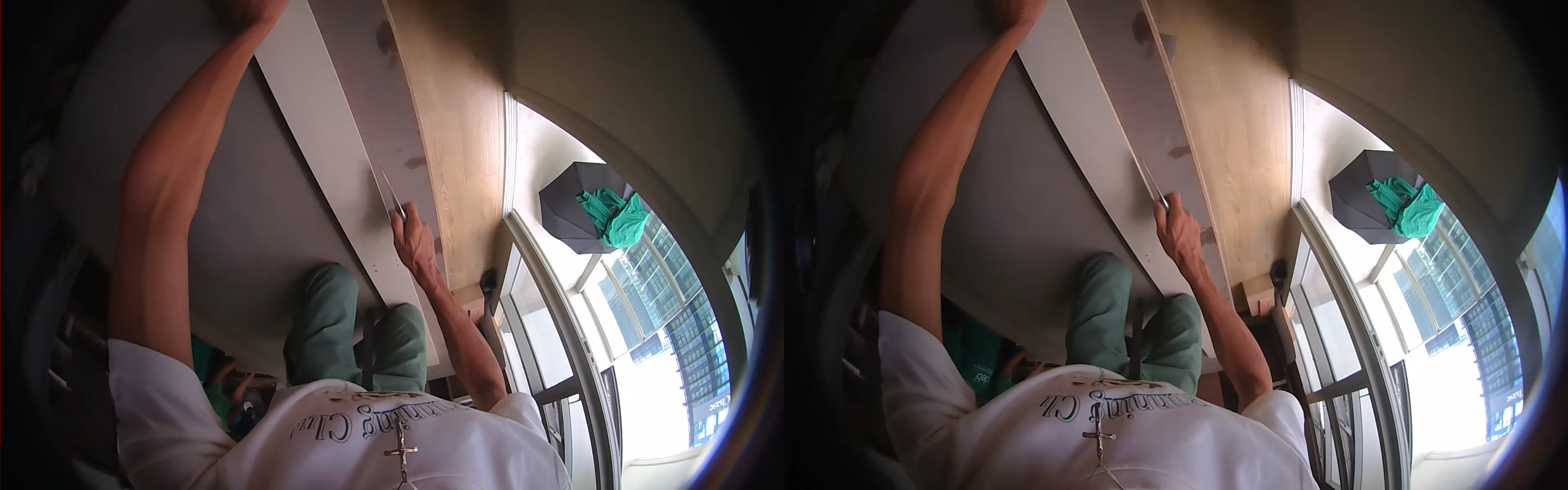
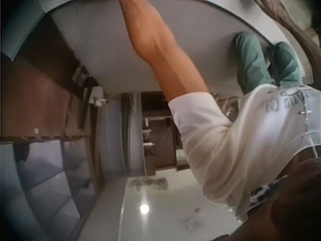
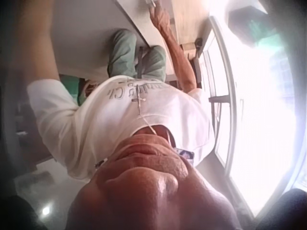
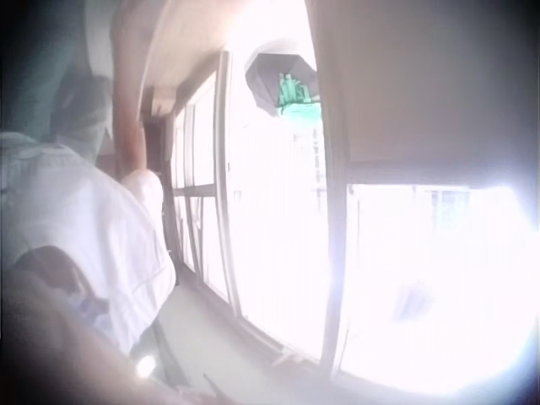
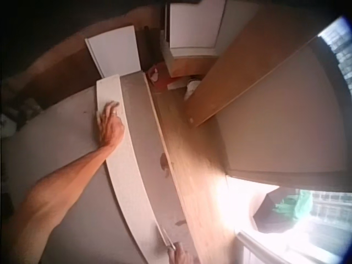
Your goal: The person uses a utility knife to cut a thin laminate panel placed on top of a larger wooden board while two other people assist by holding and moving the materials.
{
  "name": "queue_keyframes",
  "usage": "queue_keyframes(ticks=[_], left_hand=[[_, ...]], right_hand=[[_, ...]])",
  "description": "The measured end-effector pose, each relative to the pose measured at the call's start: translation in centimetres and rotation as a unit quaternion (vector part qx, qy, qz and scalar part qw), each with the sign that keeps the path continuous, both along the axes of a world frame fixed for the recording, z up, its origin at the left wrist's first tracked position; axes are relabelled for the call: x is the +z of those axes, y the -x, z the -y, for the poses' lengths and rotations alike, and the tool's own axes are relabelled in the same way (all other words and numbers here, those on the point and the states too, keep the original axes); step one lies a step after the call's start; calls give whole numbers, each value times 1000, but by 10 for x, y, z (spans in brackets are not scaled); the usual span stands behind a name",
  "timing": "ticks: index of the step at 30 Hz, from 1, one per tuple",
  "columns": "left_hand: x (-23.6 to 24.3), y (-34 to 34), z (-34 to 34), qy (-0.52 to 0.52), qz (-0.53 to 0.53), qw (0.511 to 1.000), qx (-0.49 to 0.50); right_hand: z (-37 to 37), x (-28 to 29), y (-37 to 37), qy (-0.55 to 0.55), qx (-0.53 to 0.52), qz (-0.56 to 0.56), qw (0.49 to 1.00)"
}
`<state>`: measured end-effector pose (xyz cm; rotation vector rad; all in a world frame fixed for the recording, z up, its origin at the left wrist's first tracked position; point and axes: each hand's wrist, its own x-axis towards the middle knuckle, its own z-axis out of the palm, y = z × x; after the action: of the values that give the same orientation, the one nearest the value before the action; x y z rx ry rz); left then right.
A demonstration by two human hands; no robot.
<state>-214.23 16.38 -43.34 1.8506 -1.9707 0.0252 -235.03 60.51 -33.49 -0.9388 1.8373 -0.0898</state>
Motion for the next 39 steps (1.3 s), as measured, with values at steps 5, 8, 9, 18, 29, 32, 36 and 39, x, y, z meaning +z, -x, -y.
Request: queue_keyframes(ticks=[5, 8, 9, 18, 29, 32, 36, 39], left_hand=[[-6, -7, 6, 51, 16, 998, -17], [-1, 0, 0, 20, -13, 1000, -16], [0, 0, 1, 15, -12, 1000, -14], [1, 3, 0, 3, -8, 1000, -21], [2, 0, 0, -18, 7, 1000, -13], [0, 0, 1, -10, 6, 1000, -7], [5, 6, -5, -17, 22, 1000, -11], [6, 12, -3, -54, 13, 998, 7]], right_hand=[[209, -30, -41, 144, 16, 0, 989], [250, -44, -55, 182, 25, 1, 983], [253, -46, -58, 203, 30, -3, 979], [-65, -26, -3, 34, 63, -66, 995], [2, -9, 29, 181, -117, -89, 972], [57, -25, 18, 249, -88, -116, 958], [57, -39, 6, 236, -77, -145, 958], [54, -40, 1, 239, -97, -182, 949]])
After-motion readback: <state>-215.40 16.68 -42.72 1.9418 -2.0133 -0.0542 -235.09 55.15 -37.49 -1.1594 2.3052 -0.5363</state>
